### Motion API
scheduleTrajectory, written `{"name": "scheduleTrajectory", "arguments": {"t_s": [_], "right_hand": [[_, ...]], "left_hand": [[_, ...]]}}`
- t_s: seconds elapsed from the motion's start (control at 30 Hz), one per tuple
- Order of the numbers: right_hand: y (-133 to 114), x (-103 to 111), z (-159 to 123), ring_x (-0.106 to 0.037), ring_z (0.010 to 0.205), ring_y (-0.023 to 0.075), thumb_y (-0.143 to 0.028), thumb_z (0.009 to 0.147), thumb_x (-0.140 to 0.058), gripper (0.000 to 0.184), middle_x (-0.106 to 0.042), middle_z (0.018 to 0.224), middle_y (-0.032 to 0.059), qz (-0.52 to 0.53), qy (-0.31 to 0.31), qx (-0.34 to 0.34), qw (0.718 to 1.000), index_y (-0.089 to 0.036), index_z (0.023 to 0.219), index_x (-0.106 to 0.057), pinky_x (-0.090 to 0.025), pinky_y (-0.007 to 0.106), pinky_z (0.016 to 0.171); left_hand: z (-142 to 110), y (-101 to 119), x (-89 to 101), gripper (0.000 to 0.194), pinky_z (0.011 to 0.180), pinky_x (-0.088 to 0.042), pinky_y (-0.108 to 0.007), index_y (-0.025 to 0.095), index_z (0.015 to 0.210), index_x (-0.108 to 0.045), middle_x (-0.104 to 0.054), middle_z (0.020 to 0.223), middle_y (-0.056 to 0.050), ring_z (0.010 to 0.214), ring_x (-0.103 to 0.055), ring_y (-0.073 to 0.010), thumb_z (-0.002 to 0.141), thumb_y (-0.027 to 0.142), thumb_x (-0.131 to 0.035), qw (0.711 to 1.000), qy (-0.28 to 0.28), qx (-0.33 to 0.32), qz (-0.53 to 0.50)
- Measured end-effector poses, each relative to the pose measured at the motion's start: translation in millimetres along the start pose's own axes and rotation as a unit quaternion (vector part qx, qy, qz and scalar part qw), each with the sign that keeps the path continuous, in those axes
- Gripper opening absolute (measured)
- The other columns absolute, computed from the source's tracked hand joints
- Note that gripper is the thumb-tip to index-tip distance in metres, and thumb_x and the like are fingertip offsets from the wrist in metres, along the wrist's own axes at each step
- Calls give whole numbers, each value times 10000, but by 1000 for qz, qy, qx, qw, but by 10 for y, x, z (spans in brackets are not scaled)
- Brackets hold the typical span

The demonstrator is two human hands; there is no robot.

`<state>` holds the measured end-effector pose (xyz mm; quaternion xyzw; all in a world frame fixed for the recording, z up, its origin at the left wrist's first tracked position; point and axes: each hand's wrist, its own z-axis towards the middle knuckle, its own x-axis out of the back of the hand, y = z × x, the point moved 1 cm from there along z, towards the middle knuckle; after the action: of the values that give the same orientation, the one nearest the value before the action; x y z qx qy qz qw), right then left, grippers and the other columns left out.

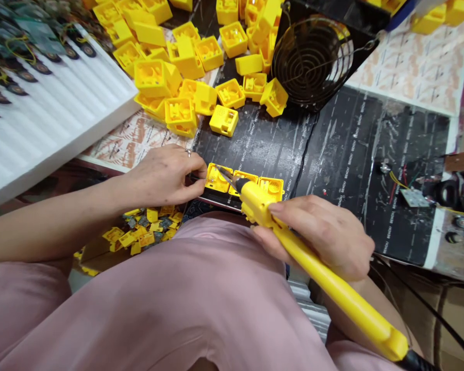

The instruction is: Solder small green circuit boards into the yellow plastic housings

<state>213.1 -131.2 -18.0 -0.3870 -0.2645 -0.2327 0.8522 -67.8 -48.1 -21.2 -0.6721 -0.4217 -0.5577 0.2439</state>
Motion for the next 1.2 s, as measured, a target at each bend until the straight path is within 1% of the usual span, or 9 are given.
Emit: {"name": "scheduleTrajectory", "arguments": {"t_s": [0.1,0.2,0.33,0.47,0.63,0.73,0.97,1.1,1.2], "right_hand": [[-7,-35,-2,-792,749,195,-227,913,-868,456,-820,935,23,-9,13,42,999,-263,1341,-717,-657,277,612],[24,-63,-29,-777,686,189,-159,890,-861,334,-799,843,4,35,25,45,998,-252,1190,-745,-622,262,520],[23,-91,-61,-769,661,187,-185,907,-847,225,-792,835,9,49,37,37,997,-250,1099,-748,-623,266,523],[-22,-90,-41,-803,754,206,-193,892,-863,451,-838,1004,18,7,15,-13,1000,-296,1305,-715,-661,287,625],[-18,-147,30,-767,645,178,-166,904,-851,208,-790,802,0,57,28,53,997,-231,1049,-717,-643,250,543],[-5,-197,71,-750,610,165,-169,873,-896,239,-770,768,-14,58,19,68,996,-233,955,-681,-630,233,511],[-36,-195,108,-752,650,148,-165,868,-908,252,-780,815,14,16,-34,126,991,-213,949,-674,-661,232,619],[-42,-116,123,-749,650,146,-171,915,-857,178,-777,809,5,20,-60,95,993,-226,931,-688,-653,233,603],[-31,-68,127,-744,634,157,-205,929,-842,161,-763,787,-12,21,-29,68,997,-255,917,-689,-629,243,533]], "left_hand": [[-52,-81,3,282,948,-523,-390,213,959,-792,-792,838,-42,851,-747,-247,931,288,-522,999,20,-33,-30],[-80,-191,-13,336,1056,-499,-396,223,1012,-801,-827,968,-39,938,-752,-232,989,325,-482,993,61,-41,-95],[-19,-217,-42,319,1094,-488,-383,219,1027,-798,-812,899,-14,888,-742,-203,972,344,-509,984,92,-9,-149],[69,-121,-20,301,1156,-449,-447,209,997,-802,-815,908,-34,935,-754,-231,953,331,-531,990,76,8,-122],[139,-56,26,291,1060,-476,-457,204,959,-808,-810,872,-59,910,-763,-258,931,281,-529,998,48,-1,-51],[171,-65,35,275,953,-496,-419,206,947,-808,-801,825,-53,872,-762,-262,906,279,-546,999,39,-12,-28],[219,-46,66,270,789,-486,-349,190,917,-819,-779,769,-59,811,-753,-260,881,271,-564,999,25,-8,-26],[216,-38,82,258,733,-459,-322,186,912,-820,-766,752,-53,778,-737,-246,871,249,-573,999,25,-7,-41],[216,-44,92,242,715,-440,-315,181,915,-821,-760,749,-50,763,-726,-236,872,234,-589,999,19,-4,-40]]}}
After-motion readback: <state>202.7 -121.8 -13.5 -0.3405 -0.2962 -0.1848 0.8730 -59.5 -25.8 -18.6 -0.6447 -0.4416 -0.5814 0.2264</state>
